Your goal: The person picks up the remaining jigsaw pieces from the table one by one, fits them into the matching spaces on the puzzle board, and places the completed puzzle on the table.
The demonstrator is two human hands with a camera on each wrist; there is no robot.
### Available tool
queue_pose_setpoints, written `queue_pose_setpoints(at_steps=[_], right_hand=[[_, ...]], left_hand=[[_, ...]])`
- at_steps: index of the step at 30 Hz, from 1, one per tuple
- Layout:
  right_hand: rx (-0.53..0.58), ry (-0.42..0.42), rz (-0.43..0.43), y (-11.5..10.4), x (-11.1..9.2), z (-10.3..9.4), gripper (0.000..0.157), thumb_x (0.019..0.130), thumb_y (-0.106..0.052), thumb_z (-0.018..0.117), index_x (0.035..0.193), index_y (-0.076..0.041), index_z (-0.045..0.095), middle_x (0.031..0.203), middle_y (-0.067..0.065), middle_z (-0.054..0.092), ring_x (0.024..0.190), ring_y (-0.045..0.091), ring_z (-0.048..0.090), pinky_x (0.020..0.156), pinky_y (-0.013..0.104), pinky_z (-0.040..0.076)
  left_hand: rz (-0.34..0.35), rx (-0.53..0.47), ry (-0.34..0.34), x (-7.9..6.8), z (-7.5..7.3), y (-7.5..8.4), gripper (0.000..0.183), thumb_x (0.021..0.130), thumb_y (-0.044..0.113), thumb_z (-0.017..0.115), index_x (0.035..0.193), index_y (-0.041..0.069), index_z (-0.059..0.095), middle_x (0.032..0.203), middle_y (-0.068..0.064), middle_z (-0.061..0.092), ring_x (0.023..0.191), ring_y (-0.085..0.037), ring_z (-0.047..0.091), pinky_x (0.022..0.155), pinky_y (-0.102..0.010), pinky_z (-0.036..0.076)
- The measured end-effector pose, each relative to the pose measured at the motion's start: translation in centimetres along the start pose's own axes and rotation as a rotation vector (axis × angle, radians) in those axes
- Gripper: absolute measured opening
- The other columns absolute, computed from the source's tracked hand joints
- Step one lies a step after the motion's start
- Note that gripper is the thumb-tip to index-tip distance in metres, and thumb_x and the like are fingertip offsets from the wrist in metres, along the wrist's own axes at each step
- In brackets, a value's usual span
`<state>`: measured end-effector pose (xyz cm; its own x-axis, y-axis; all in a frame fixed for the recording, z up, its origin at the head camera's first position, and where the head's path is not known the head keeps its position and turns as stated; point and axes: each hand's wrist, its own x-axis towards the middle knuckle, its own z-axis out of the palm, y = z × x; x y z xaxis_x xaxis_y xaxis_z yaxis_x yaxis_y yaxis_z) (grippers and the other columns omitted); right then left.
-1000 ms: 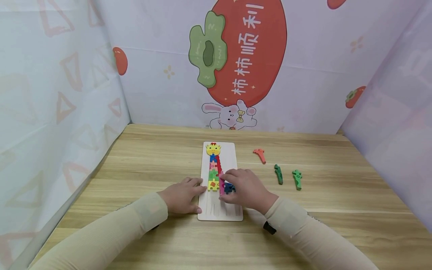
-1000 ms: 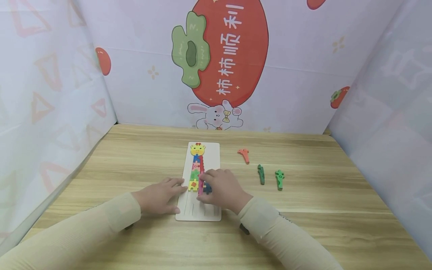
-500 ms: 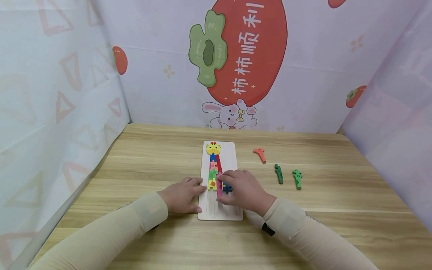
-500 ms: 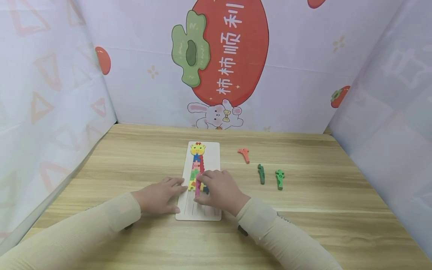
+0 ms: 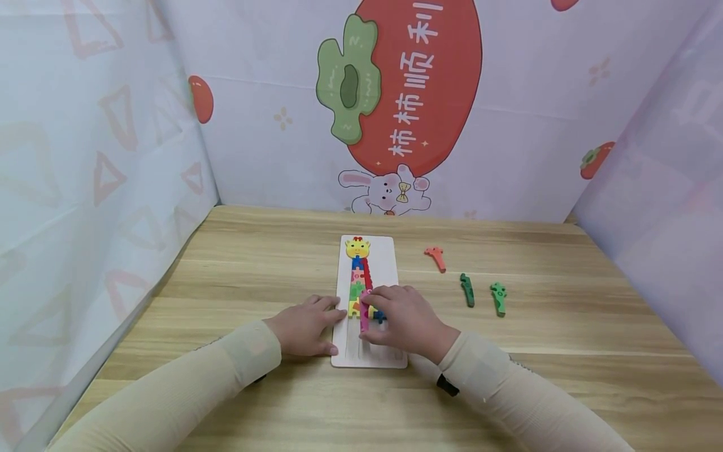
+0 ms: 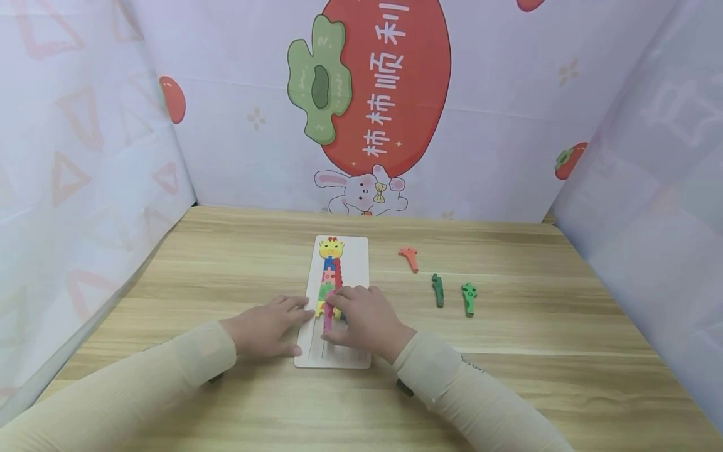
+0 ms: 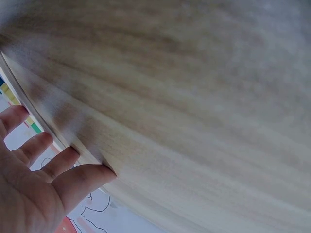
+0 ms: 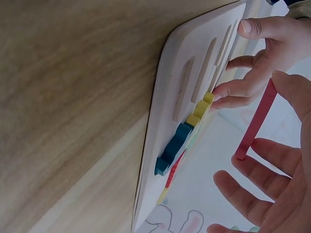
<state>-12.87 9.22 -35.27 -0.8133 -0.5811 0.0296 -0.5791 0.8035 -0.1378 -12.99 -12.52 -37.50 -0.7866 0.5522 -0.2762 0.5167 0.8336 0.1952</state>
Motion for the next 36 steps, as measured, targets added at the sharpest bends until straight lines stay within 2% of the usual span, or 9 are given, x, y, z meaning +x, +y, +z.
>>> queue_pose_setpoints(at_steps=[20, 36], right_hand=[[-0.005, -0.021, -0.052, -0.7, 0.1, 0.5, 0.061, 0.07, -0.059, 0.064, 0.121, -0.026, 0.056, 0.12, -0.004, 0.055, 0.111, 0.018, 0.05, 0.092, 0.045, 0.038], [-0.001, -0.033, -0.058, -1.2, -0.1, 0.9, 0.062, 0.069, -0.06, 0.064, 0.12, -0.026, 0.057, 0.118, -0.005, 0.056, 0.108, 0.017, 0.051, 0.091, 0.046, 0.039]], left_hand=[[0.011, 0.01, 0.014, 0.0, 0.0, -0.1, 0.07, 0.074, 0.059, 0.058, 0.135, 0.027, 0.042, 0.141, -0.004, 0.032, 0.126, -0.026, 0.03, 0.09, -0.042, 0.043], [0.001, 0.006, 0.011, 0.0, -0.1, 0.0, 0.071, 0.074, 0.059, 0.06, 0.135, 0.027, 0.042, 0.141, -0.003, 0.032, 0.127, -0.027, 0.03, 0.09, -0.042, 0.044]])
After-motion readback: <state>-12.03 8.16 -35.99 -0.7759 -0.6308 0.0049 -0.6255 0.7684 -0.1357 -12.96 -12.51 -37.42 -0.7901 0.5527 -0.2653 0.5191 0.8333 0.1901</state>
